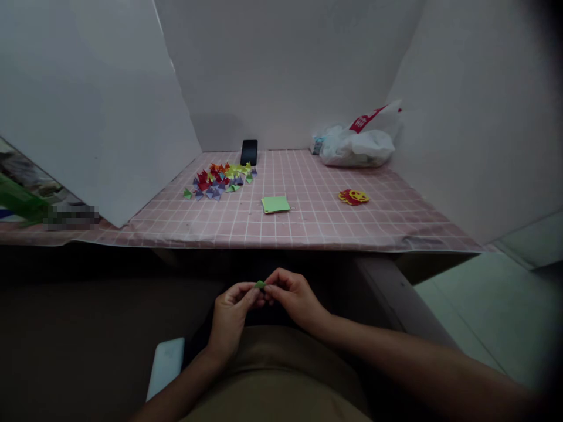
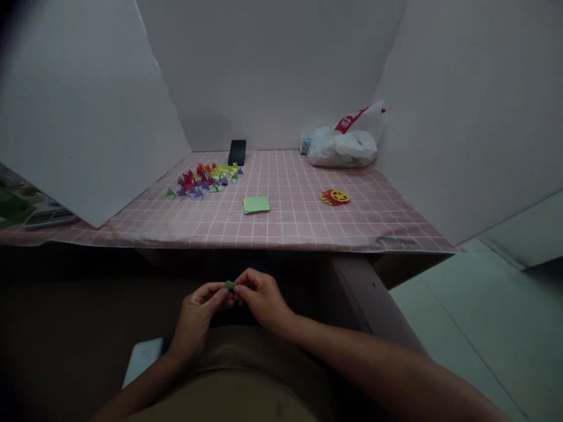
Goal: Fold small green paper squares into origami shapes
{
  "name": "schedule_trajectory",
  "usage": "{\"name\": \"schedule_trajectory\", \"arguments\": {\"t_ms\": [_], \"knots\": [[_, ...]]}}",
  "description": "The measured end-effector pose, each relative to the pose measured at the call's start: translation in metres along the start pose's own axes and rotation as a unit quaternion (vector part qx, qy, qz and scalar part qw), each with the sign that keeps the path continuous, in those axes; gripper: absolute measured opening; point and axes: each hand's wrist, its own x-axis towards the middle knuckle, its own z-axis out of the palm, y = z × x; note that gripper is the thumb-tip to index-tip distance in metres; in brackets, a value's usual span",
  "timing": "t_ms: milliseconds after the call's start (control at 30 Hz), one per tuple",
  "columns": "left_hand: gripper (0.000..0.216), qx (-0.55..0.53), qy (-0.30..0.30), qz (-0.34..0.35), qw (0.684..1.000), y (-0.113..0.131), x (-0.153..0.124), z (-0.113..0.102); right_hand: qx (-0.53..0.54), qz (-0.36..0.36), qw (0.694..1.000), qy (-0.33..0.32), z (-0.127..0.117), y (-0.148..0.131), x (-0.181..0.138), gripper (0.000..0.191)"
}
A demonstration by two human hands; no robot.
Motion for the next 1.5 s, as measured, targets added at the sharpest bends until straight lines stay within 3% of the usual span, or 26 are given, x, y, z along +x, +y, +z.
{"name": "schedule_trajectory", "arguments": {"t_ms": [267, 500, 833, 1100, 1400, 1500], "knots": [[0.019, 0.030, 0.013, 0.000, 0.999, 0.0040, -0.0012, 0.0000, -0.076, -0.015, 0.997, 0.018, -0.0009, 0.0001, -0.0017, 0.007], [0.016, 0.120, 0.013, 0.075, 0.990, 0.0089, -0.0034, -0.0004, -0.121, -0.033, 0.992, -0.001, -0.0021, -0.0052, -0.0027, 0.012], [0.019, 0.110, -0.001, 0.056, 0.992, 0.0050, -0.0009, -0.0007, -0.180, -0.101, 0.978, 0.000, -0.0075, -0.0065, 0.0034, 0.016], [0.026, 0.142, -0.051, 0.075, 0.986, 0.0052, -0.0005, -0.0009, -0.111, -0.028, 0.993, -0.034, -0.0050, -0.0041, 0.0019, 0.014], [0.026, 0.179, -0.060, 0.101, 0.977, 0.0065, -0.0007, -0.0021, -0.091, -0.025, 0.994, -0.052, -0.0063, -0.0065, 0.0037, 0.015], [0.026, 0.193, -0.068, 0.103, 0.973, 0.0062, -0.0006, -0.0017, -0.128, -0.036, 0.990, -0.048, -0.0056, -0.0064, 0.0024, 0.017]]}}
